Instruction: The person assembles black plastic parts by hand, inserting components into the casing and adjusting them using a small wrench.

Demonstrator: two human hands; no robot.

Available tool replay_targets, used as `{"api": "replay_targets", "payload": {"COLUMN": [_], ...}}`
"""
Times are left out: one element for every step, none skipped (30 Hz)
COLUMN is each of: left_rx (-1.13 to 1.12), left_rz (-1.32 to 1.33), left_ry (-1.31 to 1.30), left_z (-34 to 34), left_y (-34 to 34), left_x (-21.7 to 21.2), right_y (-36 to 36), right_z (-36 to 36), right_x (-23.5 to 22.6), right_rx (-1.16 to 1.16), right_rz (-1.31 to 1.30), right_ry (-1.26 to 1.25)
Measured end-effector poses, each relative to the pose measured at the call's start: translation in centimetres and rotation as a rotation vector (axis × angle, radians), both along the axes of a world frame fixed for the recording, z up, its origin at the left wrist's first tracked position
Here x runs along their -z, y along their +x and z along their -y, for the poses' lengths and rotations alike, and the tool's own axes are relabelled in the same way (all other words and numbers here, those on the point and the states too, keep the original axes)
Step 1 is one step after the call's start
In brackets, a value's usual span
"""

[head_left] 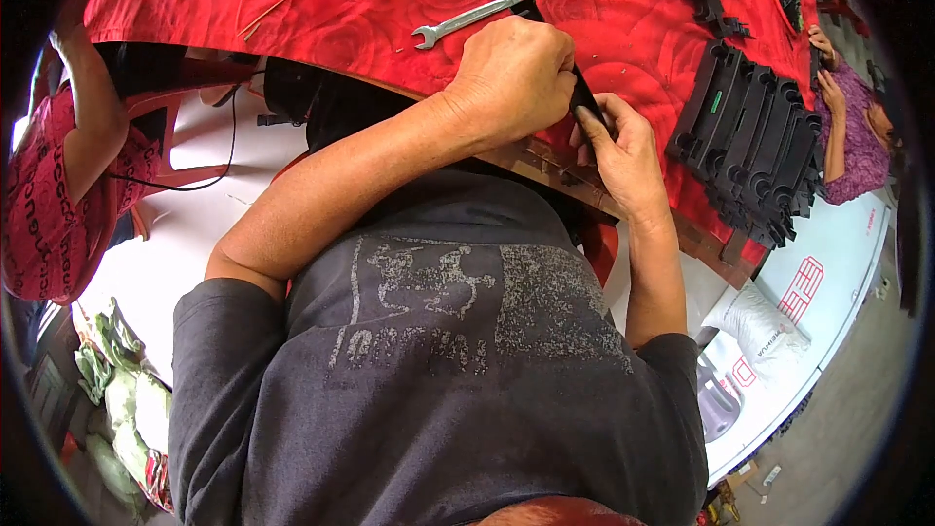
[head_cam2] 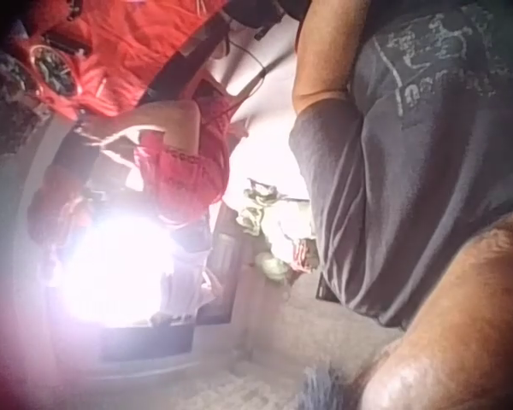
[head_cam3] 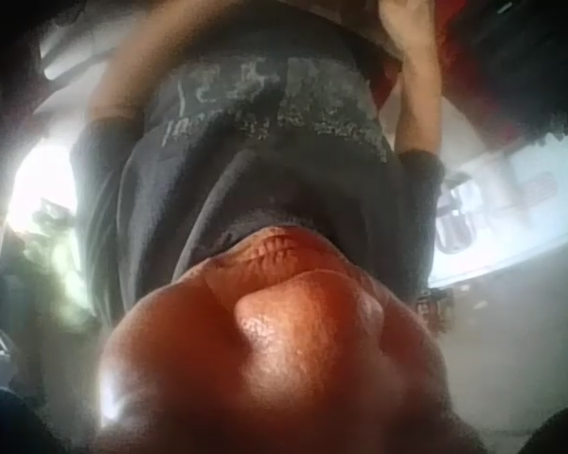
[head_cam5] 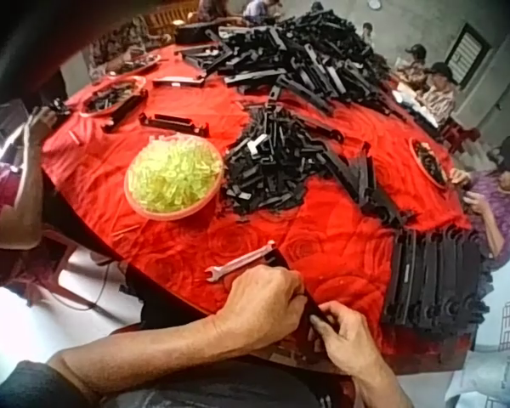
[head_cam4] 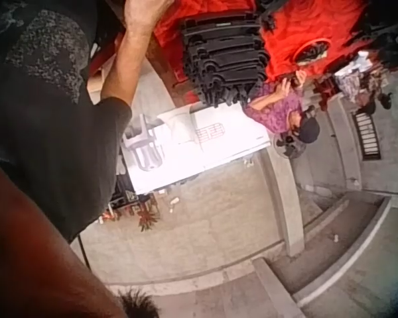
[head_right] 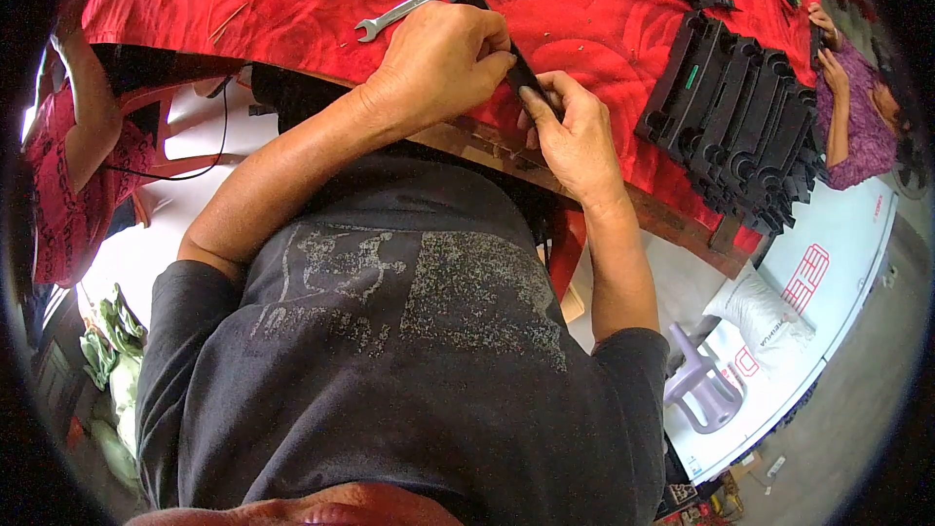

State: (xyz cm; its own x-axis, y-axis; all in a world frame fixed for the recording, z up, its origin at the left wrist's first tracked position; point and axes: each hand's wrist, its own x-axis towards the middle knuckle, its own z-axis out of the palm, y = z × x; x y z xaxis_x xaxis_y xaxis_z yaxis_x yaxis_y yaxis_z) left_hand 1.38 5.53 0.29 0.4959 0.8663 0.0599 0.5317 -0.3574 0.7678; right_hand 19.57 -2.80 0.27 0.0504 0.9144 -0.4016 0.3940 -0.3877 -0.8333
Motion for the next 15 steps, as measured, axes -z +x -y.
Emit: {"api": "replay_targets", "payload": {"left_rx": [-0.001,-0.009,-0.018,-0.018,-0.018,-0.018,-0.018,-0.024,-0.029,-0.029,-0.033,-0.036,-0.036,-0.043,-0.051], "left_rz": [0.000,0.015,0.030,0.030,0.024,0.019,0.018,0.031,0.043,0.043,0.032,0.020,0.020,0.040,0.060], "left_ry": [0.000,0.002,0.004,0.004,0.012,0.021,0.021,0.029,0.036,0.037,0.049,0.061,0.062,0.069,0.076], "left_z": [0.02,0.07,0.11,0.15,0.17,0.20,0.28,0.42,0.48,0.46,0.39,0.34,0.33,0.32,0.32], "left_y": [0.00,0.02,0.03,0.03,0.00,-0.03,-0.02,0.01,0.04,0.03,0.02,0.00,-0.02,-0.06,-0.11], "left_x": [0.08,0.15,0.22,0.29,0.30,0.32,0.35,0.35,0.33,0.30,0.29,0.28,0.35,0.52,0.67], "right_y": [-0.11,-0.29,-0.40,-0.37,-0.36,-0.36,-0.40,-0.43,-0.45,-0.47,-0.50,-0.53,-0.63,-0.76,-0.84], "right_z": [-0.03,-0.04,-0.04,-0.04,-0.06,-0.08,-0.05,-0.01,0.02,-0.01,-0.08,-0.16,-0.26,-0.40,-0.50], "right_x": [-0.08,-0.25,-0.36,-0.39,-0.43,-0.46,-0.50,-0.55,-0.59,-0.53,-0.38,-0.28,-0.27,-0.28,-0.29], "right_rx": [-0.001,0.010,0.020,0.020,-0.006,-0.032,-0.032,-0.034,-0.035,-0.035,-0.033,-0.031,-0.030,-0.024,-0.018], "right_rz": [0.000,0.017,0.035,0.035,0.107,0.180,0.180,0.198,0.216,0.216,0.228,0.241,0.240,0.255,0.270], "right_ry": [0.000,0.007,0.014,0.014,0.043,0.072,0.073,0.101,0.130,0.130,0.149,0.167,0.168,0.178,0.188]}}
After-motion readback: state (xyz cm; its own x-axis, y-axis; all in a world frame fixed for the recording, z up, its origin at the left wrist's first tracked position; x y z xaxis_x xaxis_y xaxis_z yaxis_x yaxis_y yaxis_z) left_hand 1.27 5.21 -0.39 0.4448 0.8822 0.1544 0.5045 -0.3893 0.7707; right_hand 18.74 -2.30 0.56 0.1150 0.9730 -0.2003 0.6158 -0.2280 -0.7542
